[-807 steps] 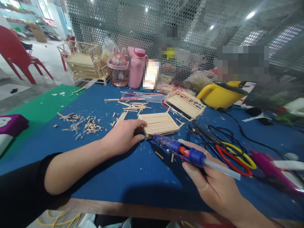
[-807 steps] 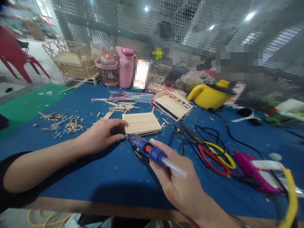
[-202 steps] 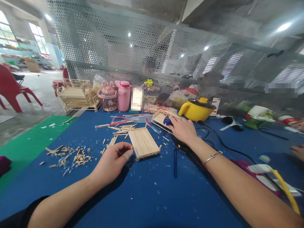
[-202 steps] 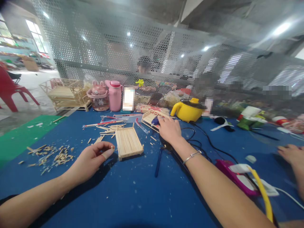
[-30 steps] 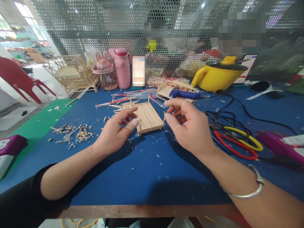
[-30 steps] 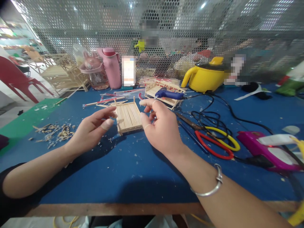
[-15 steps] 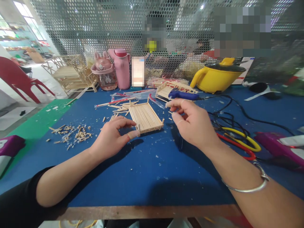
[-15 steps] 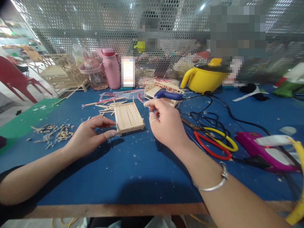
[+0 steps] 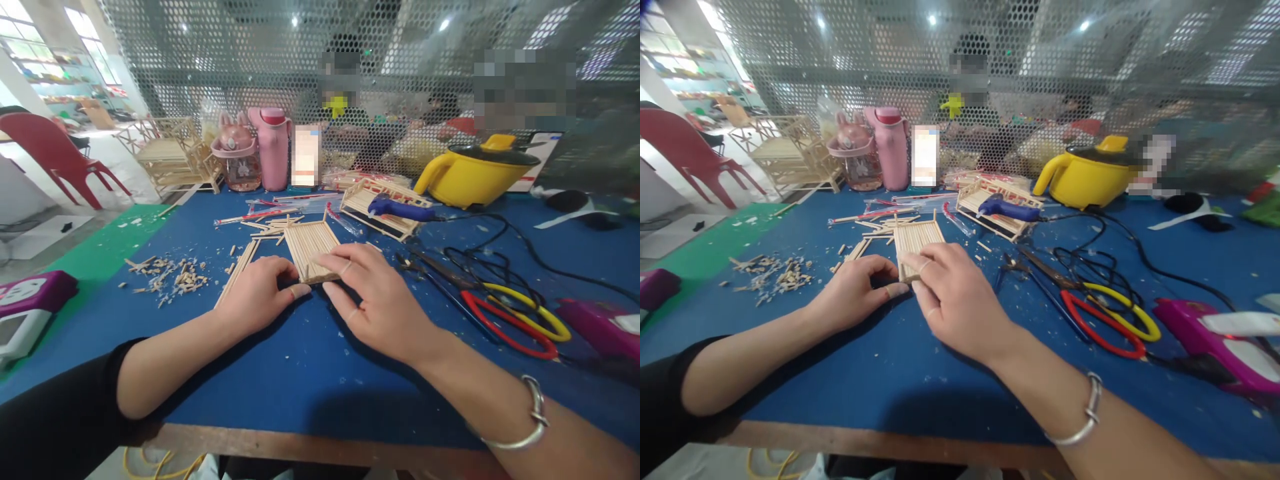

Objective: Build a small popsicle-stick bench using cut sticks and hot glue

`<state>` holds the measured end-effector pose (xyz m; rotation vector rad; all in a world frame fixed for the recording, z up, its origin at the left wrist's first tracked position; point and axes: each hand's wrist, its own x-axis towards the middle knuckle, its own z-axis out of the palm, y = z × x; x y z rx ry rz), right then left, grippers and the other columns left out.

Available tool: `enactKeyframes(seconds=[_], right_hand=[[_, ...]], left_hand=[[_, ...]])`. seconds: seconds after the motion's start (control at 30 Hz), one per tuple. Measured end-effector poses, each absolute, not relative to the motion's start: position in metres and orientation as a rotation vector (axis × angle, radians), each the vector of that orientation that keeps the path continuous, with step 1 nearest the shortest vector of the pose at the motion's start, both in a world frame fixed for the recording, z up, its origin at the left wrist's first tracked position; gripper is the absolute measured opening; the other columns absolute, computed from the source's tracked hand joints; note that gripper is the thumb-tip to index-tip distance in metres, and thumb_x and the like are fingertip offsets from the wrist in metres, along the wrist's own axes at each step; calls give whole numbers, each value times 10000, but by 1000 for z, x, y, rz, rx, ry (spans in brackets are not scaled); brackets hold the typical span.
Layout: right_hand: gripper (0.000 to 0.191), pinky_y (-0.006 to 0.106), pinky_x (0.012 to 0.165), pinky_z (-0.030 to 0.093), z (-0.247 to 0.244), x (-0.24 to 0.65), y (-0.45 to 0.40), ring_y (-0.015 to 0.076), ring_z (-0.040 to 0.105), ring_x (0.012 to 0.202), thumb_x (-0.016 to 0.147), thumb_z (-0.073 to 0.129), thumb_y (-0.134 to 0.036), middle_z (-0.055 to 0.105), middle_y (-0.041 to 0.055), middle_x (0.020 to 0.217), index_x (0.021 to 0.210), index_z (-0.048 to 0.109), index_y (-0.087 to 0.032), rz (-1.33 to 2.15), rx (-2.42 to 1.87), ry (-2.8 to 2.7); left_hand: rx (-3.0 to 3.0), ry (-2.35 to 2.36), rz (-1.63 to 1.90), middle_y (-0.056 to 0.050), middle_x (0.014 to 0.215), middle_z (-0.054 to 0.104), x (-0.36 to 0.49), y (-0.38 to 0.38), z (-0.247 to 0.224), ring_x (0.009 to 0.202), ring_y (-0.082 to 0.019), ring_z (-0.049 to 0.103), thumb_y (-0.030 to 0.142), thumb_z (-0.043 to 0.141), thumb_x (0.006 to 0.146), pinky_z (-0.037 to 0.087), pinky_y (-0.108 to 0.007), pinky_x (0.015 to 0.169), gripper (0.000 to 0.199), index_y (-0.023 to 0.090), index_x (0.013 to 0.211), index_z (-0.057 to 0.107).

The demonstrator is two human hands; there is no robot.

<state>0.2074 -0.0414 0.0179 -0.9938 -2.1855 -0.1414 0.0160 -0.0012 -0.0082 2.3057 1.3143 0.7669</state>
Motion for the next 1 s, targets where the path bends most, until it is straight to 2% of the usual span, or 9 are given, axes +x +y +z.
enactKeyframes(seconds=[0.27,0.47,0.63,0.73,0.9,1.0], right_hand=[[377,396,897,462,18,207,-46,218,549,1012,816,536,-138,573,79,1088,1180,510,-234,-213,-995,-2066],[351,399,910,467,20,218,-42,234,569,1025,820,546,-202,596,70,1098,1166,522,-258,-209,-1087,-1867],[316,415,896,474,16,227,-34,240,604,960,829,544,-293,618,68,1060,1142,530,-250,-142,-1196,-1687],[322,417,894,476,14,227,-32,244,605,960,824,549,-316,620,68,1062,1139,531,-246,-132,-1214,-1651],[325,391,894,486,14,225,-34,226,597,976,830,547,-279,615,66,1075,1152,522,-253,-152,-1179,-1696],[320,403,891,489,15,223,-36,222,594,972,835,547,-259,612,74,1075,1153,515,-248,-134,-1190,-1715]], left_hand=[[2377,1272,697,-32,776,631,16,2,-5,732,-191,550,408,618,770,422,-314,657,219,191,777,642],[2270,1220,702,-40,856,646,7,3,5,795,-194,580,335,698,699,453,-300,702,207,196,848,662],[2211,1211,734,-29,863,687,-5,7,10,784,-180,612,208,624,724,472,-286,709,171,203,886,679],[2097,1214,775,-5,832,715,-8,10,9,754,-170,634,207,571,757,488,-276,694,173,219,873,699],[1954,1163,906,3,892,739,-6,10,8,835,-174,665,222,553,785,508,-283,778,188,229,884,712],[1884,1166,957,-6,894,737,-4,8,8,829,-175,668,220,560,778,514,-291,772,190,216,906,700]])
